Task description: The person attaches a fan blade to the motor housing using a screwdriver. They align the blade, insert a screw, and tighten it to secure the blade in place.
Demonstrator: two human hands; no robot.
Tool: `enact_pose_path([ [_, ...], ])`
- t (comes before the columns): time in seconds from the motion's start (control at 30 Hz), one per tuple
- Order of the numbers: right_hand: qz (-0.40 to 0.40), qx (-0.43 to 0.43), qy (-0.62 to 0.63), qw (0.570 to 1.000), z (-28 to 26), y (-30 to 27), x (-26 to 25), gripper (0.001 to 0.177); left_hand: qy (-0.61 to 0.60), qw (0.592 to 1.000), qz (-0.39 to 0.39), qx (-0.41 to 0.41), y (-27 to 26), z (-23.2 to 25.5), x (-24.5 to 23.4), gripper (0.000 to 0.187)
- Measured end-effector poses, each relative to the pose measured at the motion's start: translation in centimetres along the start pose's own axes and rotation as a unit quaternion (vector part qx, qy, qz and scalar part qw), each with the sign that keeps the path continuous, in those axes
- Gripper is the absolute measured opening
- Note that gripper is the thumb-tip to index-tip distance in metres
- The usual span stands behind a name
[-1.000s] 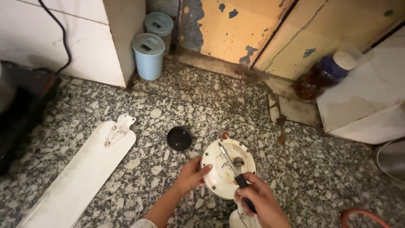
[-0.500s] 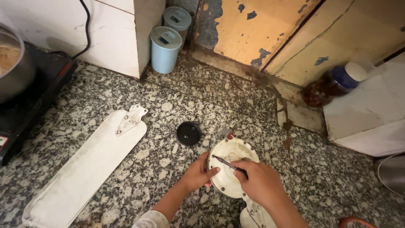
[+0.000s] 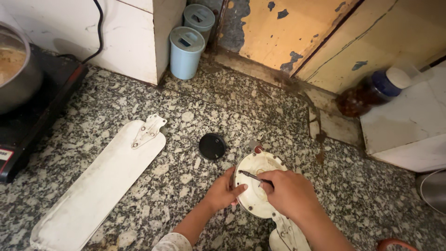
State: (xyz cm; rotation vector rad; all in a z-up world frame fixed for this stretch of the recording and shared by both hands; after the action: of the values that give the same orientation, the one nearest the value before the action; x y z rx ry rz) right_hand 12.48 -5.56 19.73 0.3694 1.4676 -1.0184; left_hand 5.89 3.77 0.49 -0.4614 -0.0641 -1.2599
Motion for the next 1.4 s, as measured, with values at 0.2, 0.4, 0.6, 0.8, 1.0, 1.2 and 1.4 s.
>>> enact_pose_path([
  [0.2, -0.038, 0.016, -0.026, 0.999, -0.4, 0.2, 0.0, 0.025, -0.017, 1.000, -0.007, 0.004, -0.1, 0.4, 0.0, 0.074],
  [0.4, -0.103, -0.010, -0.107, 0.989, -0.7, 1.9, -0.3, 0.025, 0.009, 1.000, -0.006, 0.003, 0.1, 0.3, -0.2, 0.074],
  [0.6, -0.123, -0.044, -0.099, 0.986, -0.8, 4.2, -0.8, 0.025, -0.024, 0.999, -0.025, 0.026, 0.3, 0.0, 0.0, 0.070],
  [0.8, -0.117, -0.046, -0.108, 0.986, -0.4, 4.3, -1.1, 0.024, -0.022, 0.999, -0.025, 0.033, 0.2, 0.1, -0.2, 0.072],
  [1.0, -0.138, -0.028, -0.093, 0.986, 0.0, 3.9, -1.0, 0.024, -0.021, 1.000, -0.015, 0.018, 0.3, 0.3, -0.2, 0.076],
  [1.2, -0.120, -0.026, -0.118, 0.985, -0.6, 3.5, -1.3, 0.024, -0.008, 1.000, -0.017, 0.019, 0.2, 0.5, -0.2, 0.071],
  [1.4, -0.176, 0.001, -0.137, 0.975, -1.3, 3.8, -1.4, 0.030, 0.000, 1.000, -0.014, 0.001, -0.1, 1.0, -0.2, 0.073],
])
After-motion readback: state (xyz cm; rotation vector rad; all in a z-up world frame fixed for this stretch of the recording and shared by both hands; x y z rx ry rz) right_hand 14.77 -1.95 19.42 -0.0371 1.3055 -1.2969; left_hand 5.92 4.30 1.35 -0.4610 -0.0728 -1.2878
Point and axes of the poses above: each hand's wrist, its own y-axis towards the middle knuckle, its own x-axis out of the palm, z = x × y, the point moved 5 cm from there along y, towards the middle knuckle, and after that the axes turned 7 degrees about -y, right-handed, at the moved point
